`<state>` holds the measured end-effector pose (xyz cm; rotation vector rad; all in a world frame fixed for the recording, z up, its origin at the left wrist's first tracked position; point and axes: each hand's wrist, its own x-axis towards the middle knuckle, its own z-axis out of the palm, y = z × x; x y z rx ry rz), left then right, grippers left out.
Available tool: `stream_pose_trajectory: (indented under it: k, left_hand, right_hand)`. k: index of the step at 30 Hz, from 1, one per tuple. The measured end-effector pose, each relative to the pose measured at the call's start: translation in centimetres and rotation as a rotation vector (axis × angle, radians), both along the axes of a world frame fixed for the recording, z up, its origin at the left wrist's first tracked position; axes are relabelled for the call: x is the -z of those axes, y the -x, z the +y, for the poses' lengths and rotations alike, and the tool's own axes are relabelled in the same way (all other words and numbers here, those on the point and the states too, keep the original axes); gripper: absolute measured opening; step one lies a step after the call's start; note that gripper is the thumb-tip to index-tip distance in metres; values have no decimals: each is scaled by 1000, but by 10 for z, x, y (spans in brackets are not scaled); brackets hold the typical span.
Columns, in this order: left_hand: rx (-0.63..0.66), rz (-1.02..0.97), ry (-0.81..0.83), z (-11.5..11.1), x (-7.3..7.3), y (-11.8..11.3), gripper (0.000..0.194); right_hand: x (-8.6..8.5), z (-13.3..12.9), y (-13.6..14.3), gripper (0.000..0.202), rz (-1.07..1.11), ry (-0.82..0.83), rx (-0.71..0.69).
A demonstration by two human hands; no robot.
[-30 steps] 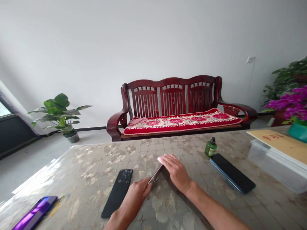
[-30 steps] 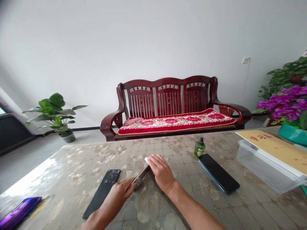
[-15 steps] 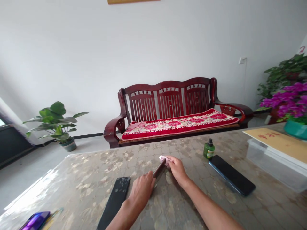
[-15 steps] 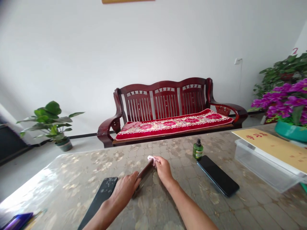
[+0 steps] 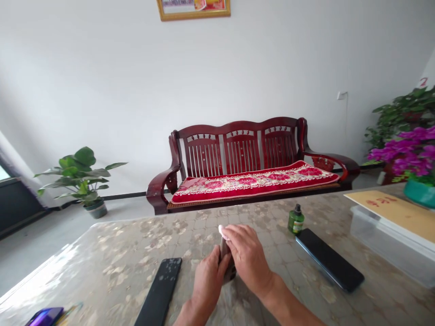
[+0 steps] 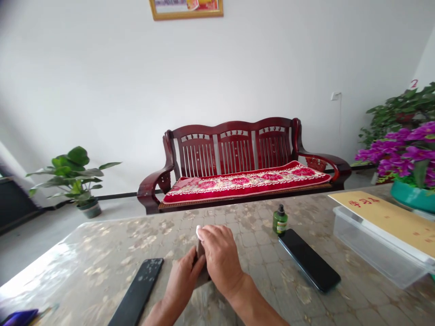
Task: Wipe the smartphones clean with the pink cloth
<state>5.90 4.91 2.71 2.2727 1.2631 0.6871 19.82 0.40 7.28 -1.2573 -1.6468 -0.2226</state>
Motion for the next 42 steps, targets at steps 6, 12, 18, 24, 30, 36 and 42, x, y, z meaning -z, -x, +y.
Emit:
stream_pose_trajectory:
  k: [6, 12, 18, 24, 30, 36, 42]
  left_hand:
    - [-44, -284, -39, -7, -3, 4, 23]
    - [-65, -327, -115, -11, -12, 16, 25]
    - [-58, -338, -112, -14, -19, 15, 22]
    - [-66, -354, -130, -13, -17, 20, 21]
    - [-62, -279, -135, -9, -16, 20, 21]
    - [-28, -331, -167, -11, -15, 22, 18]
    - [-61, -237, -175, -7, -16, 24, 20]
  right_hand:
    - [-8, -13, 15, 33, -239, -115, -41]
    - [-4, -14, -1, 37, -330, -111, -21]
    - [-3, -18, 6, 39, -363, -115, 41]
    - [-2, -18, 17, 41, -389, -101, 15]
    - [-1, -15, 6, 41, -368, -94, 96]
    - [-3, -20, 23, 41, -382, -87, -1]
    - [4, -14, 7, 40, -333, -90, 91]
